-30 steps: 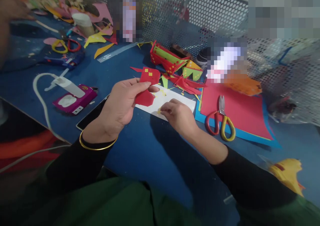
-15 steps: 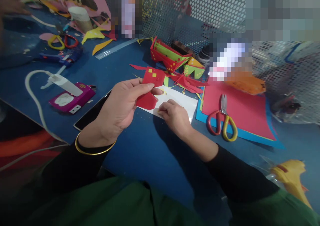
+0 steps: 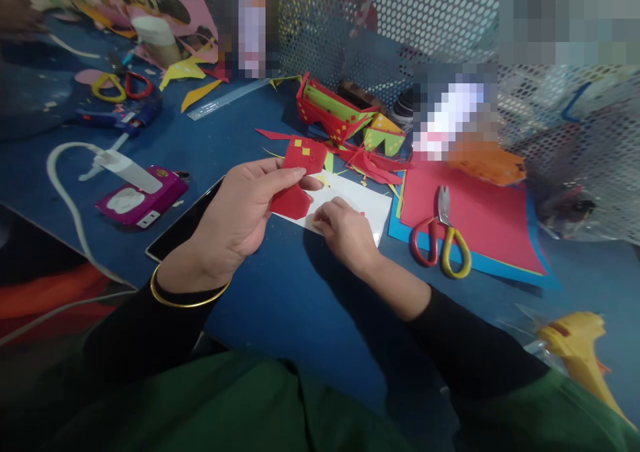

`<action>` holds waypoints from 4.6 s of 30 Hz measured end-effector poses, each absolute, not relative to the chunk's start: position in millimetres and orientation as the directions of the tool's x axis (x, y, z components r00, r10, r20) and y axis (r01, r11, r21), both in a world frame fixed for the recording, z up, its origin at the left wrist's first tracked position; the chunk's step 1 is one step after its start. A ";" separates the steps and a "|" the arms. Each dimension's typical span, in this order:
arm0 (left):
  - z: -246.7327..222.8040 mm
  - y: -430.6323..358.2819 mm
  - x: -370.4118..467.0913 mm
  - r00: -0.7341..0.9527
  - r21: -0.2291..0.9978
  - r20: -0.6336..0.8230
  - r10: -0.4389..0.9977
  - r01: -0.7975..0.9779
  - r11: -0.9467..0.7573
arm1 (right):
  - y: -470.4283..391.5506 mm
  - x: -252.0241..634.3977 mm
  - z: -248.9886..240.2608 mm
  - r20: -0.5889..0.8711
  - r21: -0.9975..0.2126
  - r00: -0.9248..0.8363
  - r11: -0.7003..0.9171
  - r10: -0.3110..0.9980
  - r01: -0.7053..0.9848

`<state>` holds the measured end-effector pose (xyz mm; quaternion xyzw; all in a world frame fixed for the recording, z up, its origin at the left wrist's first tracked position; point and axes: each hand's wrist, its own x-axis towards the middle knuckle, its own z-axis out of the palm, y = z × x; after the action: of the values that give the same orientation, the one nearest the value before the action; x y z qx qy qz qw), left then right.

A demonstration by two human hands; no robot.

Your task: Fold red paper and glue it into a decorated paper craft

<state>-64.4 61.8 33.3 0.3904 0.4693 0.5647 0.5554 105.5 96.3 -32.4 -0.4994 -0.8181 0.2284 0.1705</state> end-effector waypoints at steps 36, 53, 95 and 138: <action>39.2 57.6 -60.7 -0.098 0.962 -0.111 0.989 -0.262 0.082 | 74.5 126.6 -16.7 0.169 -0.079 -0.842 0.859 0.512 0.506; 41.8 56.5 -60.2 -0.115 0.965 -0.108 0.988 -0.249 0.077 | 71.3 155.4 -14.4 0.176 -0.042 -0.799 0.815 0.576 0.578; 39.0 59.6 -63.2 -0.072 0.943 -0.088 0.993 -0.326 0.060 | 138.1 94.3 -6.6 -0.072 -0.430 -0.462 0.391 0.884 0.814; 31.7 54.4 -49.6 0.032 0.964 -0.151 0.988 -0.215 0.155 | 63.3 139.0 47.3 0.134 -0.944 0.007 0.125 0.991 0.306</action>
<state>-49.6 54.4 31.7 0.4062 0.4756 0.5076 0.5925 139.0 63.3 47.3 -0.5440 -0.5959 0.3762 0.4555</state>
